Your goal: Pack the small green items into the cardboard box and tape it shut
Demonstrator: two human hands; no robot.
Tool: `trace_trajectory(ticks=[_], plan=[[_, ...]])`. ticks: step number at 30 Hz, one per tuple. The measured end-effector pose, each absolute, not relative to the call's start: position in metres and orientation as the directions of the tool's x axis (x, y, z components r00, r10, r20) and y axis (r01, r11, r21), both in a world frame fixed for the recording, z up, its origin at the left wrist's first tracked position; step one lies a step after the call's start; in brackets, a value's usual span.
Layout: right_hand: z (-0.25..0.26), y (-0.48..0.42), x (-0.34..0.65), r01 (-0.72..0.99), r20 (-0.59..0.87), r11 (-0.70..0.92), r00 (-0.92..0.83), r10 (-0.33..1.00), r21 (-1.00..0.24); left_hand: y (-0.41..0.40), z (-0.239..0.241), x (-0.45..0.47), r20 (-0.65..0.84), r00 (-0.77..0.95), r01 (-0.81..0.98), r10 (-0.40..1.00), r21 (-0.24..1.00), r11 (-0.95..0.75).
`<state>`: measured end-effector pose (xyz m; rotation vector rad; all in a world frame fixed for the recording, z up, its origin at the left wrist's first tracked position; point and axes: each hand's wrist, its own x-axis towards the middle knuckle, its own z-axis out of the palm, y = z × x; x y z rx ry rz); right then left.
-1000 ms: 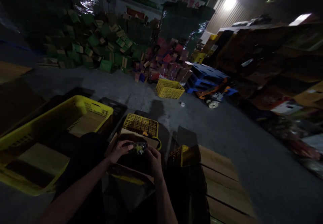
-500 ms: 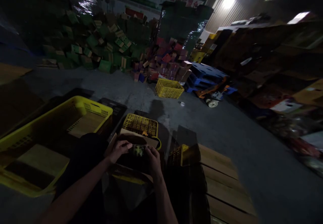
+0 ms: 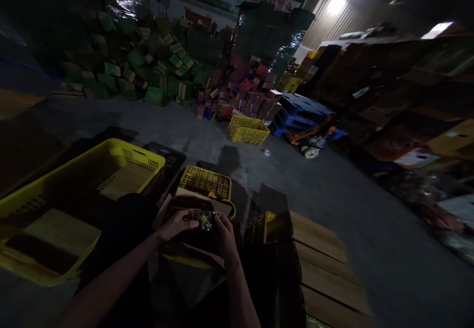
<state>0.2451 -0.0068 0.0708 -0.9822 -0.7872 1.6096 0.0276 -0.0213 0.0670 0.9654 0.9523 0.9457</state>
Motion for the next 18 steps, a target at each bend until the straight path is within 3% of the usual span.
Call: trace_trajectory(ticks=[4,11,14,18], plan=[[0.071,-0.008,0.244,-0.406,-0.211,-0.264,-0.171,0.962,-0.875,-0.021,0.071,0.026,-0.167,0.208,-0.052,0.964,0.982,0.181],[0.068,-0.005,0.247,-0.351,-0.199,-0.230,-0.122,0.972,-0.908,-0.021,0.058,0.022,-0.169,0.146,0.001,0.975,0.985,0.171],[0.065,-0.004,0.248,-0.351,-0.196,-0.220,-0.102,0.975,-0.910,-0.020,0.055,0.023,-0.198,0.141,-0.045,0.970,0.977,0.206],[0.065,-0.005,0.248,-0.355,-0.192,-0.219,-0.109,0.975,-0.909,-0.021,0.062,0.025,-0.173,0.272,-0.171,0.947,0.959,0.224]])
